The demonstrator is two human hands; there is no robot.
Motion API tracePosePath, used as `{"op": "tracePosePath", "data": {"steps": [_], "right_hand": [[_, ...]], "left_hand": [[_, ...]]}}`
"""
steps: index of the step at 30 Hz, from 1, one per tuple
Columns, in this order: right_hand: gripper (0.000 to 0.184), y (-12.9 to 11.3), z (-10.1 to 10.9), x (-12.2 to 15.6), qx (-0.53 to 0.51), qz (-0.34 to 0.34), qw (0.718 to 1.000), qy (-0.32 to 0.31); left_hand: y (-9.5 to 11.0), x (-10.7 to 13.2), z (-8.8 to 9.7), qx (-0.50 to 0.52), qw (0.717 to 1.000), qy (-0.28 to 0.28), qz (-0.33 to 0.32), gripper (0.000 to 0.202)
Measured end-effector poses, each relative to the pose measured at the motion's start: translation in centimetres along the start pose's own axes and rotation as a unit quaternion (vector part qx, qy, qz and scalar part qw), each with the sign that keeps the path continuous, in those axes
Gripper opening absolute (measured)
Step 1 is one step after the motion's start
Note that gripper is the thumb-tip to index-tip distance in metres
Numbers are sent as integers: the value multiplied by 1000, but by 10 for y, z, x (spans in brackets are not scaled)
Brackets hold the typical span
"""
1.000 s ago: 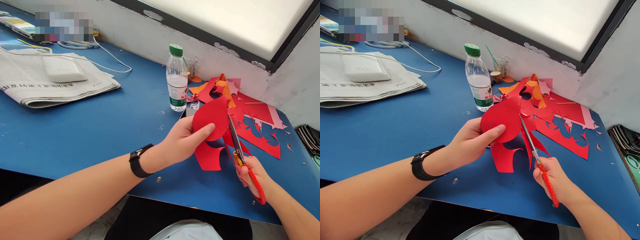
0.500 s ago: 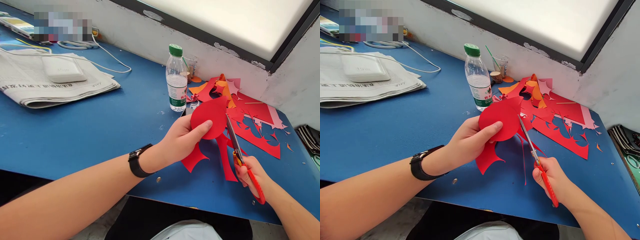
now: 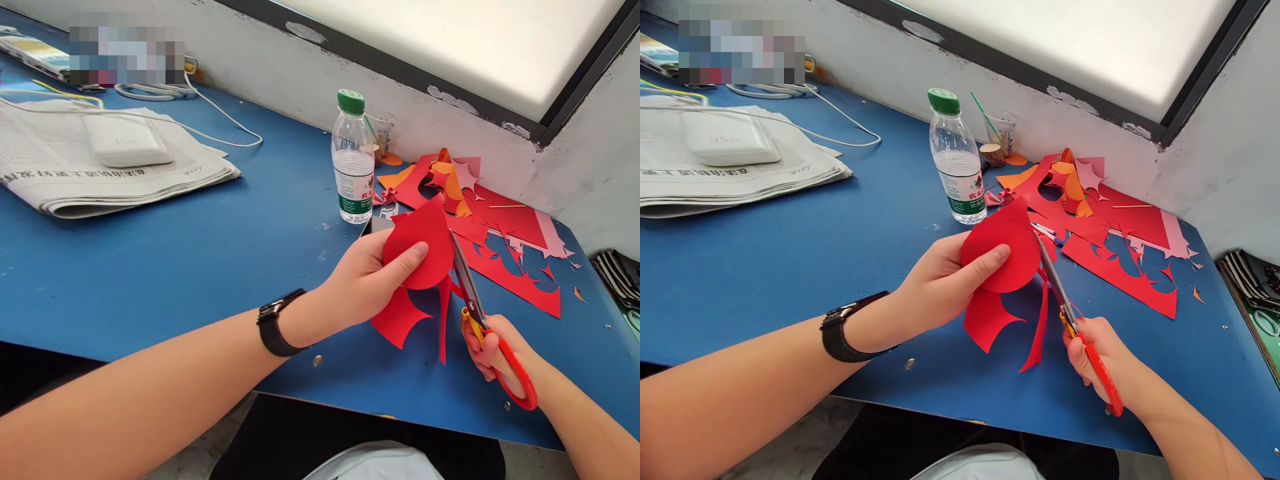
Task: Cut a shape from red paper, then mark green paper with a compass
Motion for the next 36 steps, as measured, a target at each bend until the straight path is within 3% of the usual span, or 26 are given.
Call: {"op": "tracePosePath", "data": {"steps": [5,19,29,36], "right_hand": [[79,-10,-5,2,-9,17,999,-40],[78,-12,-4,3,-17,-7,999,-27],[70,-17,-4,0,40,29,998,-31],[74,-14,-1,0,12,46,999,-10]], "left_hand": [[10,-1,-1,-22,999,-2,-32,43],[3,0,-1,-5,1000,-10,-23,39],[4,0,1,-20,1000,2,-19,38],[4,-1,0,36,999,-1,-20,37]]}}
Point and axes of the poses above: each hand's wrist, its own x-axis away from the middle knuckle, its own z-axis out of the back of the hand, y = z × x, the point moved 9 cm from there along -x, towards the middle knuckle, and after that the axes turned 5 degrees about y, right-handed, at the moved point
